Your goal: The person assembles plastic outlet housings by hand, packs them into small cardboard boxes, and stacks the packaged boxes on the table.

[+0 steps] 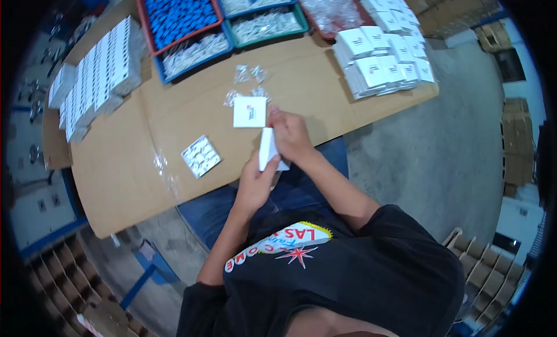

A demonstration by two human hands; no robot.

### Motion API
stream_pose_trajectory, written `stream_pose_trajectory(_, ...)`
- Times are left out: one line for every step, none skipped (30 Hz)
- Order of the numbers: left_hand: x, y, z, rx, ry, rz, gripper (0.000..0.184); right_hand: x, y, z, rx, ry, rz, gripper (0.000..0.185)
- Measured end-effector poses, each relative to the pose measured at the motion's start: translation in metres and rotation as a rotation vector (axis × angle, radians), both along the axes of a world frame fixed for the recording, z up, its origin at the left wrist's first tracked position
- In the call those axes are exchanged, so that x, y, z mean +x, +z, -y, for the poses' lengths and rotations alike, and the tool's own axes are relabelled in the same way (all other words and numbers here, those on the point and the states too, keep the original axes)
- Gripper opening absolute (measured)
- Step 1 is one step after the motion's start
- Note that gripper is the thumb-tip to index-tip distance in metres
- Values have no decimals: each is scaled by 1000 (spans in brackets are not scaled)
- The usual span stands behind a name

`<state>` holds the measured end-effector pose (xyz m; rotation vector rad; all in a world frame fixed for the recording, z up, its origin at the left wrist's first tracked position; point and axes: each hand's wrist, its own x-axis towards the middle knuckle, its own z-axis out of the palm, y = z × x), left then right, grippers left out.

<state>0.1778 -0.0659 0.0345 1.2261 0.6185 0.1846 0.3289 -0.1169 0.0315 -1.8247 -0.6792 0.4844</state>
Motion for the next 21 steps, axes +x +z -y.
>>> stream_pose_trajectory(-2,-7,-3,3,13,-3,32,1,1,0,87,49,51,34)
stream_pose_trajectory(-2,-14,-7,5,30,-9,35,3,1,1,172,103,99,30)
stream_pose_trajectory(3,4,-12,-156,118,-15,38,12,10,10,28,303,90,41)
stream_pose_trajectory(7,23,-17,-317,207,-25,40,13,18,17,31,291,98,41)
stream_pose_trajectory(0,15,-27,-343,182,11,42,10,25,23,75,389,213,46)
stream_pose_trajectory(-2,9,-29,-268,232,-5,43,8,29,28,115,487,331,52)
stream_pose_trajectory(-5,2,-34,-257,169,-12,43,7,27,35,52,552,252,63)
stream_pose_trajectory(-7,-4,-38,-248,106,-20,43,7,26,41,48,540,259,63)
stream_pose_trajectory(-4,-2,-35,-248,94,-13,43,7,25,46,36,521,260,63)
stream_pose_trajectory(-1,2,-31,-277,61,8,46,10,24,51,25,504,262,63)
stream_pose_trajectory(2,7,-28,-305,27,29,50,16,22,55,58,483,297,63)
stream_pose_trajectory(7,11,-24,-302,15,34,50,24,19,61,58,472,305,63)
stream_pose_trajectory(11,16,-19,-245,-4,58,53,33,16,69,52,333,337,62)
stream_pose_trajectory(14,19,-17,-186,-22,82,57,44,15,77,48,195,368,60)
stream_pose_trajectory(15,17,-17,-156,-48,57,58,59,20,85,51,68,428,59)
stream_pose_trajectory(16,17,-18,-153,-54,62,58,77,25,96,54,-58,486,58)
stream_pose_trajectory(16,17,-18,-109,-94,35,56,97,24,108,6,-212,483,58)
stream_pose_trajectory(16,16,-18,-65,-132,7,55,119,23,122,-41,-364,476,58)
stream_pose_trajectory(14,10,-18,-65,-144,-22,51,140,25,136,-43,-477,470,57)
stream_pose_trajectory(12,7,-18,-63,-146,-19,51,162,28,151,-44,-590,461,56)
stream_pose_trajectory(11,6,-19,-75,-150,-41,50,184,28,169,-129,-654,510,56)
